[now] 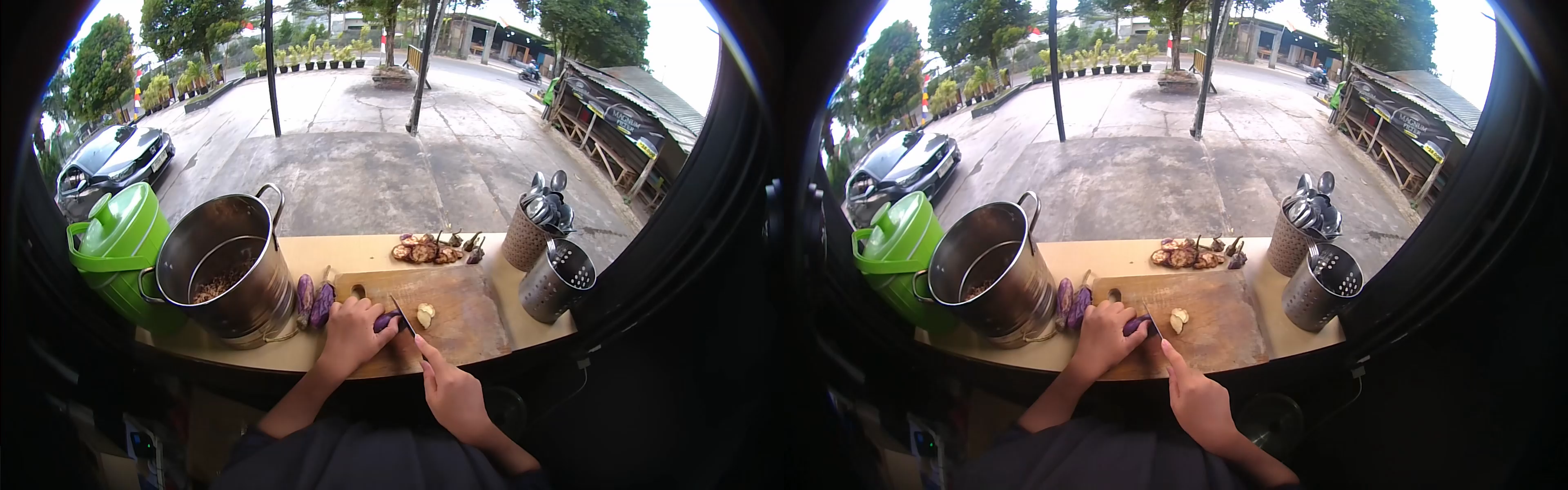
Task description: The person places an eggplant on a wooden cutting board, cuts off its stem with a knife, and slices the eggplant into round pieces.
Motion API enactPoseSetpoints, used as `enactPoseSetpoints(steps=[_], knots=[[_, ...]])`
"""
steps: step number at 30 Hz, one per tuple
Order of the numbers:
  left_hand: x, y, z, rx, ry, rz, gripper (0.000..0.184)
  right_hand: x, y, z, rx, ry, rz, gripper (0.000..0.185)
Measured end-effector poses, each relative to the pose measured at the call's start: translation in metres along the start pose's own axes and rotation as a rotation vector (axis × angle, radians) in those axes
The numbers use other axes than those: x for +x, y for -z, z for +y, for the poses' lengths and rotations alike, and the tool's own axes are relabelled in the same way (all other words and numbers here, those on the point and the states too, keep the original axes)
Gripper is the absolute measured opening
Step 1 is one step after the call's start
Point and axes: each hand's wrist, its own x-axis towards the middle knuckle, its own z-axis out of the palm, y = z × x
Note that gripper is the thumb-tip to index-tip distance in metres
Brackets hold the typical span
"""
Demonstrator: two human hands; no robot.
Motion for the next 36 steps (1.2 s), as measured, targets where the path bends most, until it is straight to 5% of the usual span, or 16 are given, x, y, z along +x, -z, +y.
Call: enactPoseSetpoints(steps=[36], knots=[[0.001,0.005,0.002,0.006,-0.036,-0.066,0.031,0.022,-0.005,0.003,0.109,0.017,-0.067,0.042]])
